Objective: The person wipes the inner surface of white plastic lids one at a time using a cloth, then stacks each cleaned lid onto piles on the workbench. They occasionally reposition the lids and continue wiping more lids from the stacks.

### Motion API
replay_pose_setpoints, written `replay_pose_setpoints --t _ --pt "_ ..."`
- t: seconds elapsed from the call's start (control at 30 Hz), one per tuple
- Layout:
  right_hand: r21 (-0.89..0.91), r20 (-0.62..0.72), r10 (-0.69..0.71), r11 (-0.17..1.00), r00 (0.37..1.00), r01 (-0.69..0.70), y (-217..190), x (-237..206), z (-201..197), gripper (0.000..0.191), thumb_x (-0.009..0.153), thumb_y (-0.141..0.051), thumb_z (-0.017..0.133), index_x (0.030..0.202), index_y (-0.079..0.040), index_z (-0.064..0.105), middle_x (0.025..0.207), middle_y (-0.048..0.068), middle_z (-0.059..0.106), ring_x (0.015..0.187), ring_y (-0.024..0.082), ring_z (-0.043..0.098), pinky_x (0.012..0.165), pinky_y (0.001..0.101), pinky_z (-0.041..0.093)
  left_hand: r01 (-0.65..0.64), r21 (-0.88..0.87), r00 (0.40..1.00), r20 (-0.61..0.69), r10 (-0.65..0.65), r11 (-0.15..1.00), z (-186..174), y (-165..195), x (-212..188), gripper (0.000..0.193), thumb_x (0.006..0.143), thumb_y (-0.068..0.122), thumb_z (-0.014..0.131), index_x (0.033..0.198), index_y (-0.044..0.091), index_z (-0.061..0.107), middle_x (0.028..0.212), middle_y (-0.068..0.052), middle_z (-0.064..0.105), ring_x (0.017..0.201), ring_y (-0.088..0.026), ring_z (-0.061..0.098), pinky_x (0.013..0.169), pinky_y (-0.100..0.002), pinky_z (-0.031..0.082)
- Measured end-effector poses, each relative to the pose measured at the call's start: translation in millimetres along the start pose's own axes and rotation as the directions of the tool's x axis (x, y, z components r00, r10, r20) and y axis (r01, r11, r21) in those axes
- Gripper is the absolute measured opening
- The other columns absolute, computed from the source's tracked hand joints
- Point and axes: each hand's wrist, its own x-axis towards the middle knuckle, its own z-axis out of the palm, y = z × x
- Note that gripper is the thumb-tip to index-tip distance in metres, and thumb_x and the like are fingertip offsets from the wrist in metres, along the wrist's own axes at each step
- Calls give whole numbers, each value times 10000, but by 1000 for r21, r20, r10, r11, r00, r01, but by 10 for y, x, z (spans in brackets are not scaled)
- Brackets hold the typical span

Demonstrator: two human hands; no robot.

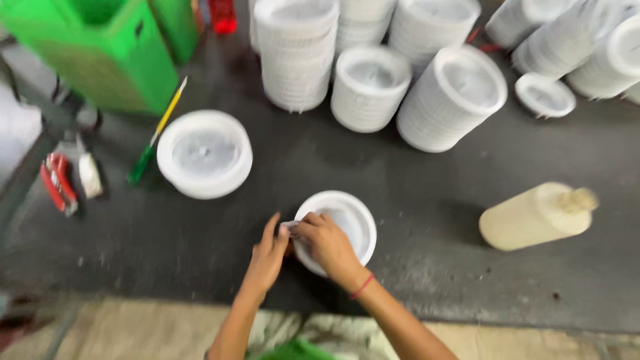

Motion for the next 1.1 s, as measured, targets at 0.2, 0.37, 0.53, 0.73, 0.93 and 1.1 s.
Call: replay_pose_setpoints --t 0.2,0.37,0.53,0.73,0.93,1.1 --pt "-75 112 94 993 989 -86 -183 -720 -294 310 795 37 614 1029 -104 761 1111 38 707 995 303 634 842 386 535 97 -173 992 101 -81 980 1 -74 -30 774 995 608 420 1545 64 401 829 -97 748 813 -195 714 832 -351 563" --pt "-174 -14 170 970 985 -170 59 -915 -686 250 832 36 643 993 -106 772 1083 42 728 950 293 641 845 390 524 82 -149 993 92 -69 985 -1 79 -43 758 1008 592 472 1542 57 424 847 -109 752 836 -180 719 861 -333 564" --pt "-263 -123 260 922 958 -284 175 -958 -662 186 879 15 666 992 -89 770 1052 78 713 902 309 630 792 413 517 37 8 998 53 -38 999 25 150 -11 641 941 477 612 1428 75 504 851 -106 771 804 -204 747 833 -347 551" --pt "245 211 322 897 923 -369 123 -1082 -346 220 812 -13 706 1000 -101 782 1021 27 752 857 159 729 755 292 562 -125 117 992 20 124 985 55 105 -31 418 891 361 762 1133 58 605 817 -82 756 749 -232 714 776 -370 524" --pt "521 -33 654 657 756 -545 708 -1264 -558 229 931 -26 689 1150 -45 754 1096 68 726 860 125 639 689 260 503 -136 51 990 -38 138 989 120 190 -17 340 818 291 819 973 44 646 840 -69 725 752 -190 709 730 -344 556" --pt "727 -269 707 594 653 -344 1316 -1556 -596 223 1065 -99 642 1269 -13 665 1117 71 700 975 119 648 843 253 532 75 -311 993 107 -43 947 140 279 89 257 870 166 767 1012 24 607 870 -88 698 761 -169 682 644 -326 580"
